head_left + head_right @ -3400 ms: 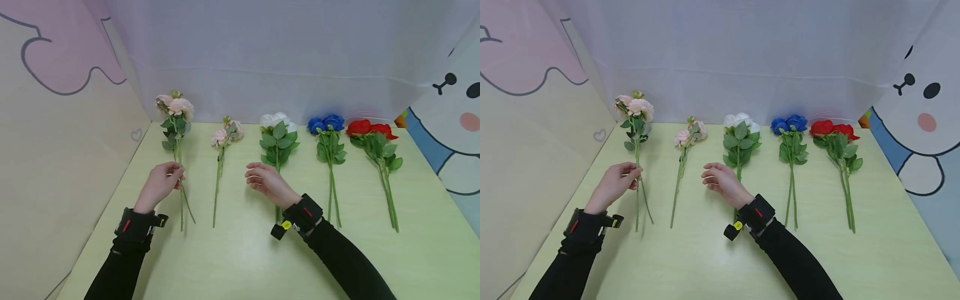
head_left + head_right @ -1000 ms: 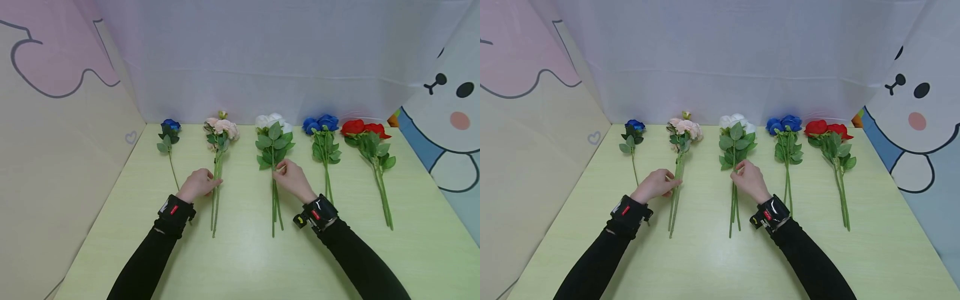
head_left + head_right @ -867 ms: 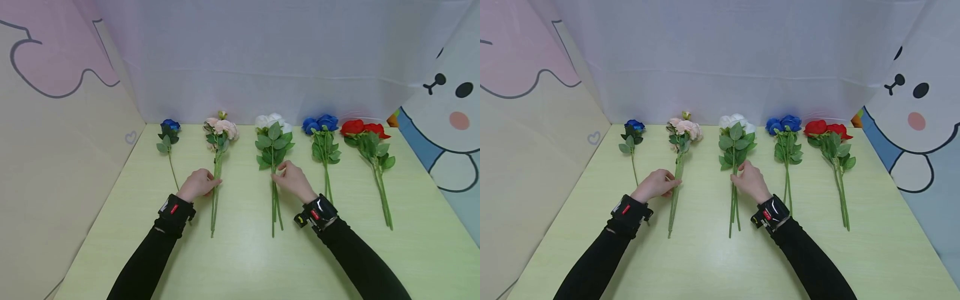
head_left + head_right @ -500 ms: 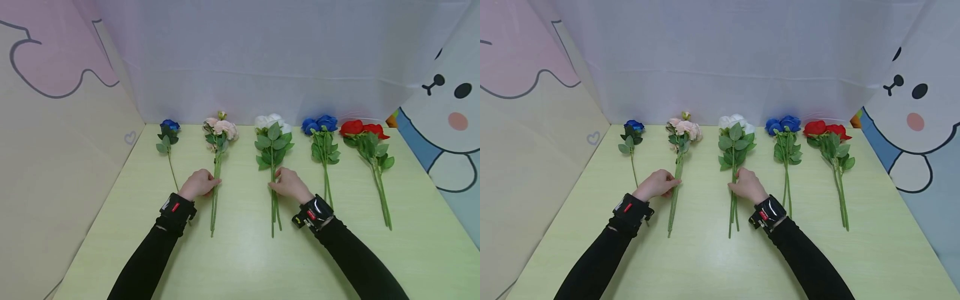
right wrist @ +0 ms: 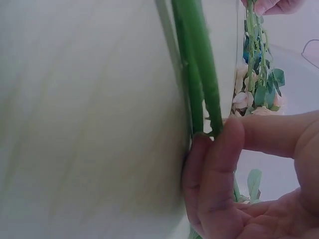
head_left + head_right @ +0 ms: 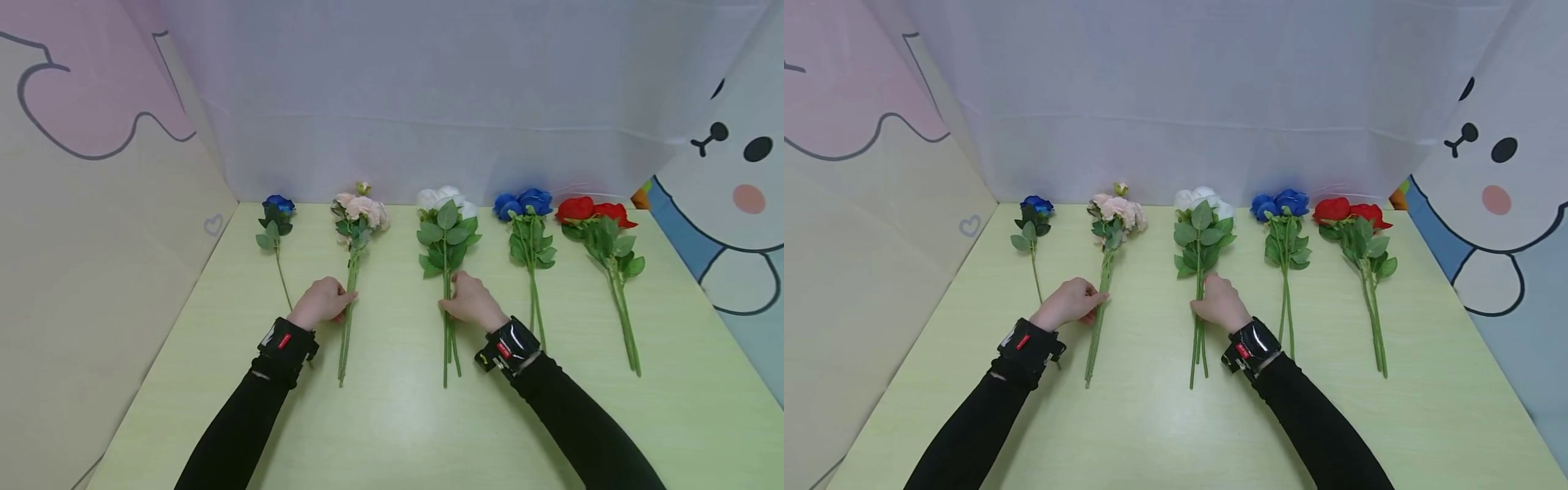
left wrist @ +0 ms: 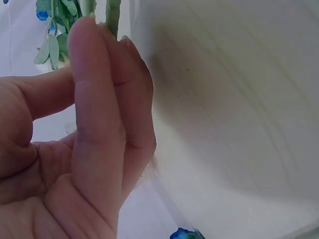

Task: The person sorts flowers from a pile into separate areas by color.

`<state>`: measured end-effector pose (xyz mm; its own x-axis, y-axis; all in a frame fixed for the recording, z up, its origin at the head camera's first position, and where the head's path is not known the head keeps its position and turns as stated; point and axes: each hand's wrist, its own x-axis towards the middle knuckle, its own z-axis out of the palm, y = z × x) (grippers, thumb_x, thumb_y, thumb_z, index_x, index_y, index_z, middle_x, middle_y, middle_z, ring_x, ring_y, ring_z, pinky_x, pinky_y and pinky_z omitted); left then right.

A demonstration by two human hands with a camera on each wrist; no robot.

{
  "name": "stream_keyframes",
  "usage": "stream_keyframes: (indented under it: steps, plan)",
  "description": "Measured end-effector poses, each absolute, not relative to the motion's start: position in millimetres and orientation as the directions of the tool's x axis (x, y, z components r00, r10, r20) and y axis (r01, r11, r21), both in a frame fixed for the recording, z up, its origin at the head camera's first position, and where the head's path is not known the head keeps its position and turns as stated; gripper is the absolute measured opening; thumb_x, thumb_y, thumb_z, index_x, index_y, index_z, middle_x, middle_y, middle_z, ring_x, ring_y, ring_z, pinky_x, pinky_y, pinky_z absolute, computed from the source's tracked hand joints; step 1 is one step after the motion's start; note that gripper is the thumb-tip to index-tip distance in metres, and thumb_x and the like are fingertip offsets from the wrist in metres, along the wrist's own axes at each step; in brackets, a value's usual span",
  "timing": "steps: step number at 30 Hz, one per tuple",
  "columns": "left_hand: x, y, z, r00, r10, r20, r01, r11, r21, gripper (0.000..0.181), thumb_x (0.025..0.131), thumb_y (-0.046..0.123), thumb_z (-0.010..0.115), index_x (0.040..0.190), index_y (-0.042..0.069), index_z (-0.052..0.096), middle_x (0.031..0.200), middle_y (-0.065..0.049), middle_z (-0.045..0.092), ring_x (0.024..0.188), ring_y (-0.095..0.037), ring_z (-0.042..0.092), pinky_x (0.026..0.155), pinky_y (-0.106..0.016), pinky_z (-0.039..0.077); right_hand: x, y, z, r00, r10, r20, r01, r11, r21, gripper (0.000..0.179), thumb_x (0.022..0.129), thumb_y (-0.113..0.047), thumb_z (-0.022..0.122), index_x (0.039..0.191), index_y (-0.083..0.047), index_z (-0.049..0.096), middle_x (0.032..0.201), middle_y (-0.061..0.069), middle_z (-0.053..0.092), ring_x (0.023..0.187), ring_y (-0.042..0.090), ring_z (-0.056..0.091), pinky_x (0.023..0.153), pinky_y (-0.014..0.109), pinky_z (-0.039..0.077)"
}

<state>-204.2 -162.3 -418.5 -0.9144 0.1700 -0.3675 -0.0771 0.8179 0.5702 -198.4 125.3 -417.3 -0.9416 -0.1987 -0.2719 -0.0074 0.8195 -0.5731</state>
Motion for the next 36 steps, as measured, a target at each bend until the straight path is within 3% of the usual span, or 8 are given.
stream_keyframes:
  steps: [10, 22, 31, 36]
  plan:
    - [-200.4, -166.7, -418.6, -0.912, 0.157, -0.38, -0.1, 0.812, 0.575, 0.032, 0.096, 0.03, 0.057, 0.079, 0.003, 0.065, 0.057, -0.005, 0.062, 0.056, -0.019, 0.061, 0.054, -0.028, 0.038, -200.5, 121.9, -417.2, -0.937, -0.226, -0.266, -0.042, 0.829, -0.558, 0.06, 0.084, -0.017, 0.069, 0.131, 0.009, 0.041, 0.073, 0.008, 0.061, 0.06, 0.019, 0.058, 0.054, 0.03, 0.046]
    - [-200.5, -163.6, -417.7, -0.916, 0.159, -0.368, -0.095, 0.806, 0.584, 0.035, 0.095, 0.031, 0.058, 0.076, 0.003, 0.065, 0.055, -0.006, 0.061, 0.055, -0.021, 0.06, 0.052, -0.028, 0.038, -196.8, 122.4, -414.5, -0.934, -0.218, -0.282, -0.015, 0.815, -0.579, 0.059, 0.087, -0.023, 0.066, 0.13, 0.01, 0.043, 0.068, 0.007, 0.059, 0.055, 0.017, 0.055, 0.051, 0.028, 0.043]
    - [-198.3, -168.1, -414.0, -0.926, 0.142, -0.349, -0.095, 0.809, 0.58, 0.046, 0.094, 0.043, 0.054, 0.074, 0.003, 0.066, 0.058, -0.009, 0.061, 0.054, -0.02, 0.054, 0.051, -0.029, 0.037, -193.8, 124.5, -407.5, -0.984, -0.176, -0.026, -0.117, 0.75, -0.651, 0.044, 0.087, -0.019, 0.061, 0.122, 0.007, 0.053, 0.074, 0.007, 0.061, 0.06, 0.017, 0.055, 0.054, 0.029, 0.043]
    - [-194.8, -172.8, -406.8, -0.949, 0.14, -0.283, -0.062, 0.797, 0.601, 0.045, 0.095, 0.043, 0.053, 0.083, 0.001, 0.065, 0.058, -0.006, 0.059, 0.055, -0.02, 0.054, 0.055, -0.031, 0.039, -191.2, 122.3, -402.3, -0.979, -0.182, 0.092, -0.192, 0.669, -0.718, 0.036, 0.087, -0.014, 0.059, 0.118, 0.005, 0.057, 0.082, 0.01, 0.062, 0.069, 0.02, 0.059, 0.059, 0.031, 0.046]
